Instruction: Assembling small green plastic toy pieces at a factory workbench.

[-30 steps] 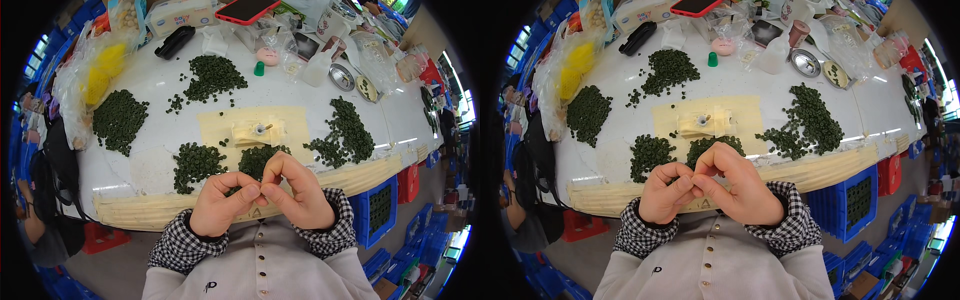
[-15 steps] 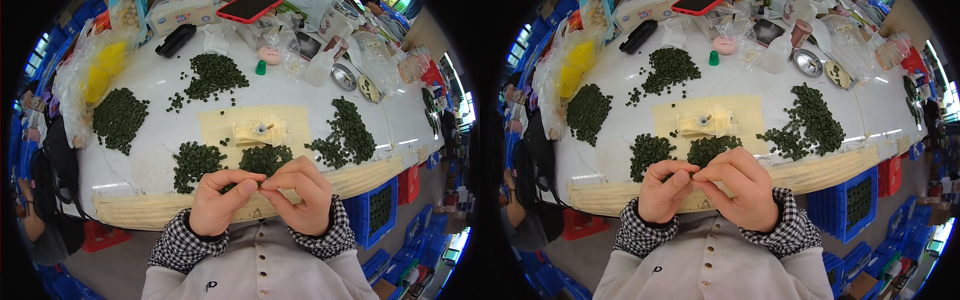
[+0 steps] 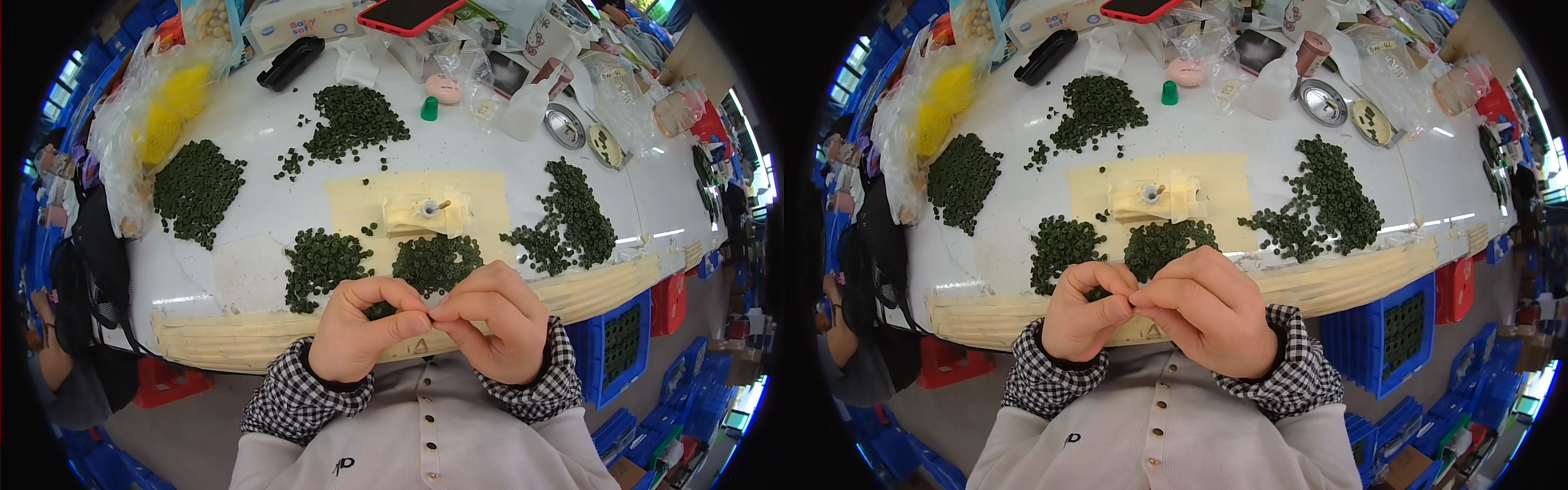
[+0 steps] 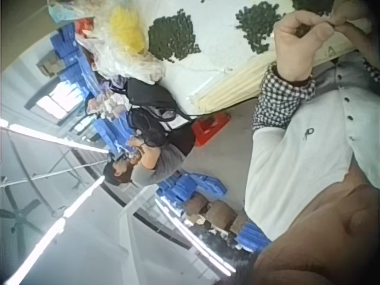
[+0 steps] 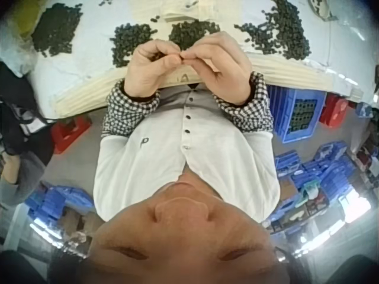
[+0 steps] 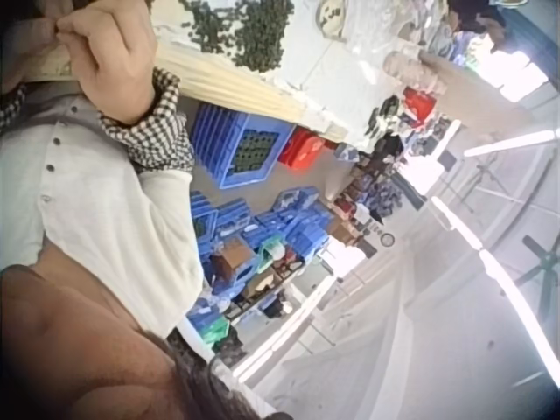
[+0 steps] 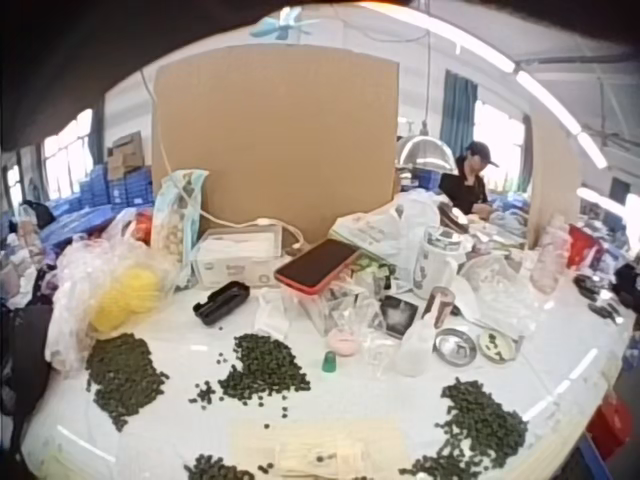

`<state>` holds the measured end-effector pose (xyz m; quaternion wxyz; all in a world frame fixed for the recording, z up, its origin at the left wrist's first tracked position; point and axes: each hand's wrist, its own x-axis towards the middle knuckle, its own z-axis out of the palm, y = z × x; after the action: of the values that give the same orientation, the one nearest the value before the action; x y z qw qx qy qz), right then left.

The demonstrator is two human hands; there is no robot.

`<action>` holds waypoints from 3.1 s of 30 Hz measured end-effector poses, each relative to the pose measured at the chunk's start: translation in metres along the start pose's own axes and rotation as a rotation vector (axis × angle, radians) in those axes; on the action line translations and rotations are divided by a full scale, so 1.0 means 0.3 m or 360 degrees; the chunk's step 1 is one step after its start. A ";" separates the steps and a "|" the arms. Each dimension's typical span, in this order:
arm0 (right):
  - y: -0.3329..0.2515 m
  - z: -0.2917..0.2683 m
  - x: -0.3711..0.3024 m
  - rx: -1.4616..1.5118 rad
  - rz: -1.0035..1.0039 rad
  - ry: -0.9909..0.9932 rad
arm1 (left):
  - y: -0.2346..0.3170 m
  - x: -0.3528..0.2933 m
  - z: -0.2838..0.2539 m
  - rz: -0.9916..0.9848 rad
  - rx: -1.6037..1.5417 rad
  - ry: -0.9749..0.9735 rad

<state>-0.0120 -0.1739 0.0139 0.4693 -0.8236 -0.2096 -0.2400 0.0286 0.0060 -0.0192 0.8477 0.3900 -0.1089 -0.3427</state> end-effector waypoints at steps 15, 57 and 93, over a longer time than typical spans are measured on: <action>0.006 -0.010 0.001 -0.0168 -0.0056 -0.0026 | 0.003 0.002 0.027 0.0275 0.0775 0.0245; -0.004 0.033 -0.017 0.0395 0.0557 0.0119 | 0.045 -0.053 0.044 0.0176 0.0404 0.0671; 0.047 -0.019 -0.050 -0.0564 0.0209 -0.0172 | 0.065 -0.085 0.016 -0.0150 -0.0405 0.0412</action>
<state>-0.0169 -0.1875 -0.0020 0.3196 -0.9169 -0.1348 -0.1976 0.0173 0.0291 0.0004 0.8801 0.3251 0.0636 -0.3401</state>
